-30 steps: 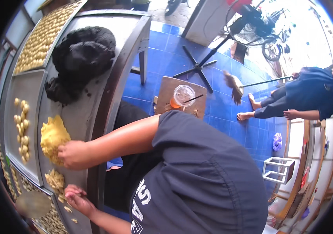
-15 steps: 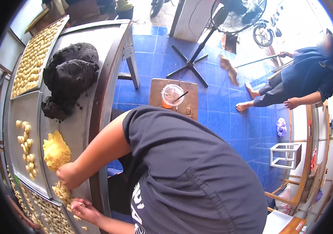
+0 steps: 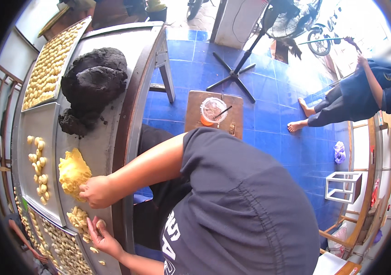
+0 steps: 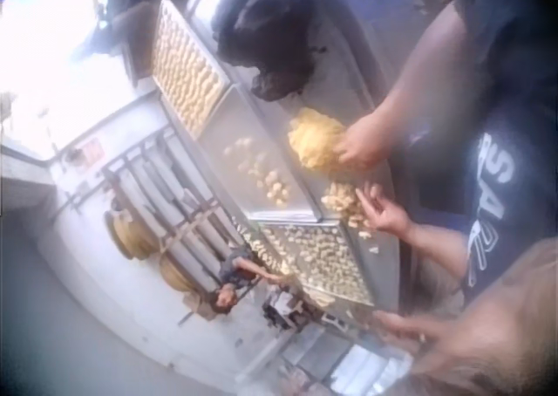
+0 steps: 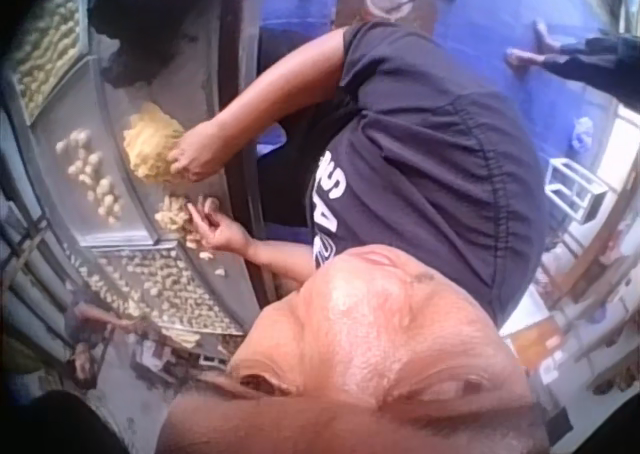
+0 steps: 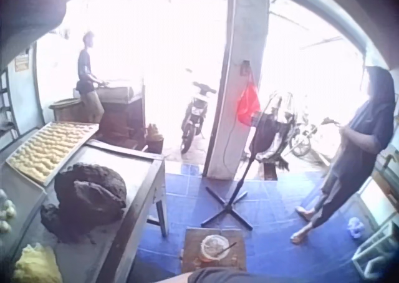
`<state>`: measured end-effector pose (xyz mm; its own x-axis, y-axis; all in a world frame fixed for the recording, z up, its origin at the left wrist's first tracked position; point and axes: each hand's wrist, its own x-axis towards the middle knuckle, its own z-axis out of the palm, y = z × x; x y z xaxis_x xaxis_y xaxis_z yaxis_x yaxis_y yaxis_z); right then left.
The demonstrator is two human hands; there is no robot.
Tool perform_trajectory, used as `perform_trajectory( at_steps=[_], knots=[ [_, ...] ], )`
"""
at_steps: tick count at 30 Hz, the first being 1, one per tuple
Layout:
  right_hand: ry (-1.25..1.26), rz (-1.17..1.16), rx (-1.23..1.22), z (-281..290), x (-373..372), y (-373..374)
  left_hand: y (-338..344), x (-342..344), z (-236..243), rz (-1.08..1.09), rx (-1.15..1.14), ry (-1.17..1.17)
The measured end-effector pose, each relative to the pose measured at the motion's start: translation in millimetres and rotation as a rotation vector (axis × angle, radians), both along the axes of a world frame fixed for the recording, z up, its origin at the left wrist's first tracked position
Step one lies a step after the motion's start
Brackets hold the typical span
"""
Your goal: The person takes small portions of yellow dough by hand, shapes them into balls, and arranges them onto a metal tray alongside other dough pieces.
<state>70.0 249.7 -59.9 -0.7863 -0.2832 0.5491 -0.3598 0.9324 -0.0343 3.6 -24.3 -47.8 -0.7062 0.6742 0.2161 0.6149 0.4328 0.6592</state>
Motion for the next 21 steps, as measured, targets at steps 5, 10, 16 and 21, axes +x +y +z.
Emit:
perform_trajectory(
  at_steps=[5, 10, 16, 21],
  knots=[
    [-0.074, -0.089, 0.011, 27, 21, 16, 14, 19, 12, 0.047, 0.092, -0.089],
    [-0.023, 0.006, -0.117, 1, 1, 24, 1, 0, 18, -0.13, -0.082, -0.116],
    [-0.209, 0.172, -0.355, 34, 21, 43, 7, 6, 29, 0.036, 0.205, -0.669],
    [-0.33, 0.078, -0.706, 45, 31, 51, 10, 8, 6, 0.109, 0.388, -0.522]
  ],
)
